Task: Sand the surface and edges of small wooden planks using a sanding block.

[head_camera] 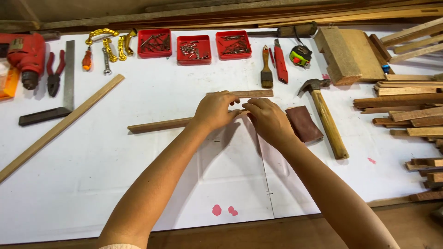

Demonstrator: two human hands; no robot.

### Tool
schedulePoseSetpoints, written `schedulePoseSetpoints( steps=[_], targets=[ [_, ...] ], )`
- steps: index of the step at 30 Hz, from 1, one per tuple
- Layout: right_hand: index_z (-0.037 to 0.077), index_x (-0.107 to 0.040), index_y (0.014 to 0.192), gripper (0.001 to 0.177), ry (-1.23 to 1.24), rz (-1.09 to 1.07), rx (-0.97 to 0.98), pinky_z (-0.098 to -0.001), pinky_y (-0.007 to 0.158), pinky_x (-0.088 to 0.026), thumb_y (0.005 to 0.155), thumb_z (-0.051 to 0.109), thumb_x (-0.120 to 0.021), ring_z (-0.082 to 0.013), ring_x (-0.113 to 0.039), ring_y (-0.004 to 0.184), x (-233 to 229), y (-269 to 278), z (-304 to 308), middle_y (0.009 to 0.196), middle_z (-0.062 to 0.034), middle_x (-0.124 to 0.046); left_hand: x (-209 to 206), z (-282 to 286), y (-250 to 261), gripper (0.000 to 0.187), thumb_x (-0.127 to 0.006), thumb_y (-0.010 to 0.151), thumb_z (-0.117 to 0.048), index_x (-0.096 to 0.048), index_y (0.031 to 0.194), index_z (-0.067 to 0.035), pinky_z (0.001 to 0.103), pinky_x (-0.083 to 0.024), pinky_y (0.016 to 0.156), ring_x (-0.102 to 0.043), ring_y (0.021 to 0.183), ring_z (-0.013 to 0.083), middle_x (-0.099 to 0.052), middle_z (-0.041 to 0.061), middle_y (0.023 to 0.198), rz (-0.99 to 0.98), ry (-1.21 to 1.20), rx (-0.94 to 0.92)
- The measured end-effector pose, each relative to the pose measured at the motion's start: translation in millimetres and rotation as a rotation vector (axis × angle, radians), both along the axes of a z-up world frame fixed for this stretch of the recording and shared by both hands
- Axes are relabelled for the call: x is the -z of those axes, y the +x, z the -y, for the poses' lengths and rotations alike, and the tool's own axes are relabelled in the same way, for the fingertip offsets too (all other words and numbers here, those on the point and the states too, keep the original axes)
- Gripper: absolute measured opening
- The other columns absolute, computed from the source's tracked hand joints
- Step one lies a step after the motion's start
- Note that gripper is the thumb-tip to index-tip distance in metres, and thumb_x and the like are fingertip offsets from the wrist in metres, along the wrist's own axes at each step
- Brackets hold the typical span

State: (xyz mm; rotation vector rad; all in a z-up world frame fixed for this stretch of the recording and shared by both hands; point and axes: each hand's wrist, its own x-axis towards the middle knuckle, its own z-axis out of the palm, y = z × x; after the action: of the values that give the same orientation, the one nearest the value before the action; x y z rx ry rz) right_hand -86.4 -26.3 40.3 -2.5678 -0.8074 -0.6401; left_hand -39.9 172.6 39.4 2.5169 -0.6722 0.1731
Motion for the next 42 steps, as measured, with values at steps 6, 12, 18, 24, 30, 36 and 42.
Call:
schedulePoseSetpoints(
  steps=[6,12,18,24,30,36,42],
  targets=[
    [0.012,-0.077,0.111,0.018,-0.038,-0.090,-0.025,-0.0436,0.089,-0.056,0.093,0.012,-0.074,-0.0279,-0.069,0.099,30,17,-25,0.103,-0.0068,-0.075,5,-56,-16,0.023,-0.075,0.085,-0.023,-0.077,0.107,-0.015,0.040,-0.059,0.081,-0.073,0.094,0.0232,-0.078,0.003,0.101,-0.177,0.077,-0.096],
    [0.013,-0.076,0.118,0.028,-0.068,-0.223,0.003,-0.0429,0.077,-0.055,0.093,0.005,-0.066,-0.0301,-0.067,0.088,21,25,-47,0.097,-0.0106,-0.072,15,-94,-20,0.019,-0.070,0.091,-0.021,-0.076,0.109,-0.018,0.036,-0.060,0.083,-0.076,0.094,0.0178,-0.078,0.002,0.105,-0.277,0.016,-0.198],
    [0.014,-0.076,0.122,0.032,0.015,-0.040,-0.229,-0.0435,0.079,-0.052,0.092,0.008,-0.070,-0.0299,-0.063,0.085,13,37,-77,0.089,-0.0095,-0.066,-11,-129,-33,0.026,-0.065,0.092,-0.013,-0.077,0.114,-0.021,0.037,-0.058,0.084,-0.074,0.091,0.0224,-0.078,0.004,0.102,-0.279,-0.098,-0.195],
    [0.021,-0.072,0.130,0.039,-0.015,-0.278,-0.290,-0.0401,0.076,-0.054,0.091,0.018,-0.073,-0.0234,-0.062,0.086,-9,51,-127,0.096,-0.0075,-0.065,-16,-182,-40,0.024,-0.073,0.091,-0.024,-0.076,0.115,-0.018,0.034,-0.060,0.087,-0.074,0.096,0.0182,-0.066,0.004,0.101,-0.275,-0.272,-0.200],
    [0.018,-0.073,0.129,0.034,-0.013,-0.121,-0.430,-0.0416,0.081,-0.054,0.096,0.019,-0.071,-0.0283,-0.061,0.094,-2,76,-188,0.102,-0.0126,-0.066,-15,-237,-47,0.034,-0.079,0.083,-0.022,-0.075,0.117,-0.020,0.035,-0.058,0.084,-0.072,0.092,0.0175,-0.065,0.001,0.101,-0.200,-0.231,-0.320],
    [0.020,-0.076,0.125,0.030,-0.089,-0.180,-0.484,-0.0434,0.087,-0.053,0.096,0.022,-0.072,-0.0285,-0.063,0.100,5,102,-246,0.106,-0.0095,-0.069,3,-288,-48,0.032,-0.082,0.082,-0.022,-0.077,0.114,-0.019,0.038,-0.057,0.083,-0.069,0.089,0.0224,-0.066,0.005,0.095,-0.115,-0.165,-0.403],
    [0.021,-0.077,0.122,0.029,-0.133,-0.189,-0.563,-0.0439,0.092,-0.052,0.093,0.020,-0.073,-0.0294,-0.063,0.104,8,120,-295,0.108,-0.0089,-0.069,12,-322,-51,0.031,-0.082,0.080,-0.022,-0.076,0.111,-0.016,0.042,-0.054,0.087,-0.066,0.097,0.0256,-0.067,0.006,0.096,-0.095,-0.108,-0.478]
  ],
)
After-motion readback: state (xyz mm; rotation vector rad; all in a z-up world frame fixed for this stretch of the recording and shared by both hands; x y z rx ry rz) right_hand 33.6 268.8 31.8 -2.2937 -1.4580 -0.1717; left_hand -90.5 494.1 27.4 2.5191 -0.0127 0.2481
